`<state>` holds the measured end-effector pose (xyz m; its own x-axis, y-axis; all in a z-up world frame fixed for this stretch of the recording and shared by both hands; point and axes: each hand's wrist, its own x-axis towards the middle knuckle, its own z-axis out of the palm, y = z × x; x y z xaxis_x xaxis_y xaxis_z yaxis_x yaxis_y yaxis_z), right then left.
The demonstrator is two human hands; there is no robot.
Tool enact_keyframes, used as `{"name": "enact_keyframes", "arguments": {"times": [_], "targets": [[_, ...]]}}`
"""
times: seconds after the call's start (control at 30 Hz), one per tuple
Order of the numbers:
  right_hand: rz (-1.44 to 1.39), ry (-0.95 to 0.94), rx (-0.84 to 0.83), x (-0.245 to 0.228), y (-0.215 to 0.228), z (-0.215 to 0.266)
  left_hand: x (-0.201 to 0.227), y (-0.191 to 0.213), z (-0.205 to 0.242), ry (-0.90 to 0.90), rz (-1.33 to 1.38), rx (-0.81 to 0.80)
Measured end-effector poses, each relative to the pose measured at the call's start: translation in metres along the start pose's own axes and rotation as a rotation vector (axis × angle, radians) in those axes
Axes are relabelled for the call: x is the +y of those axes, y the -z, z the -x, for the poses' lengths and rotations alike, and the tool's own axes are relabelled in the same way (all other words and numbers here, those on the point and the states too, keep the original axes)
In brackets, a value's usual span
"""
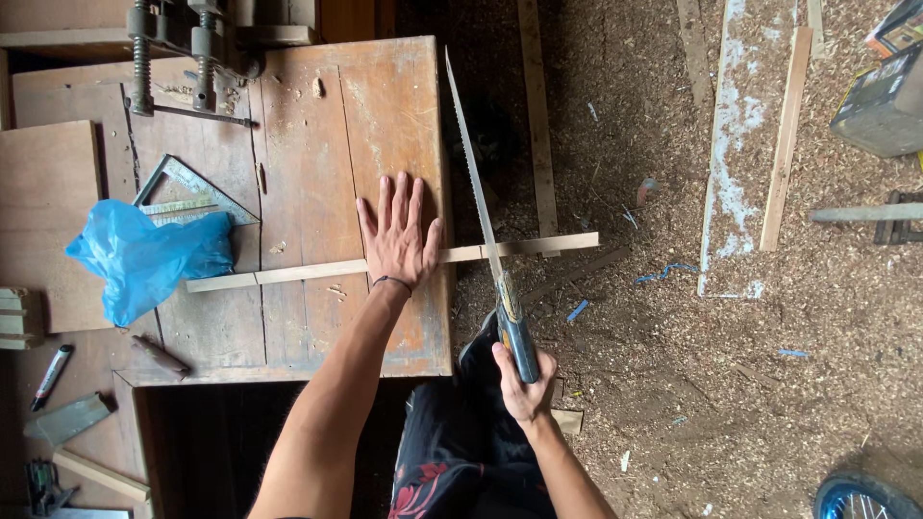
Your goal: The person saws a thin wooden strip on a workbench, then marks it with a marker and saws it again. The person uses a hand saw and a marker to cut and mark the wood.
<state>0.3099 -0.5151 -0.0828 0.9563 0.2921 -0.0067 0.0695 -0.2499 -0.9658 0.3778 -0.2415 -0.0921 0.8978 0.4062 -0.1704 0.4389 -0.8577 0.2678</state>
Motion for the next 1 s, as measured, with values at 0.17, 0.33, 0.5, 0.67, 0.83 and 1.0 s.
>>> {"name": "enact_keyframes", "arguments": {"times": [0.17, 0.33, 0.5, 0.67, 0.83, 1.0], "targets": [[0.029, 0.118, 0.072, 0.021, -0.009, 0.025, 0.002, 0.0, 0.004, -0.021, -0.039, 0.041], [0.05, 0.11, 0.071, 0.035, -0.017, 0.048, -0.002, -0.005, 0.01, -0.033, -0.07, 0.075], [0.053, 0.114, 0.085, 0.039, -0.024, 0.049, -0.001, -0.007, 0.011, -0.048, -0.045, 0.115], [0.015, 0.079, 0.107, 0.045, -0.033, 0.058, -0.002, -0.009, 0.011, -0.049, -0.042, 0.124], [0.011, 0.069, 0.117, 0.056, -0.038, 0.055, -0.001, -0.007, 0.012, -0.049, -0.049, 0.123], [0.021, 0.089, 0.122, 0.064, -0.039, 0.057, -0.002, -0.009, 0.012, -0.046, -0.059, 0.105]]}}
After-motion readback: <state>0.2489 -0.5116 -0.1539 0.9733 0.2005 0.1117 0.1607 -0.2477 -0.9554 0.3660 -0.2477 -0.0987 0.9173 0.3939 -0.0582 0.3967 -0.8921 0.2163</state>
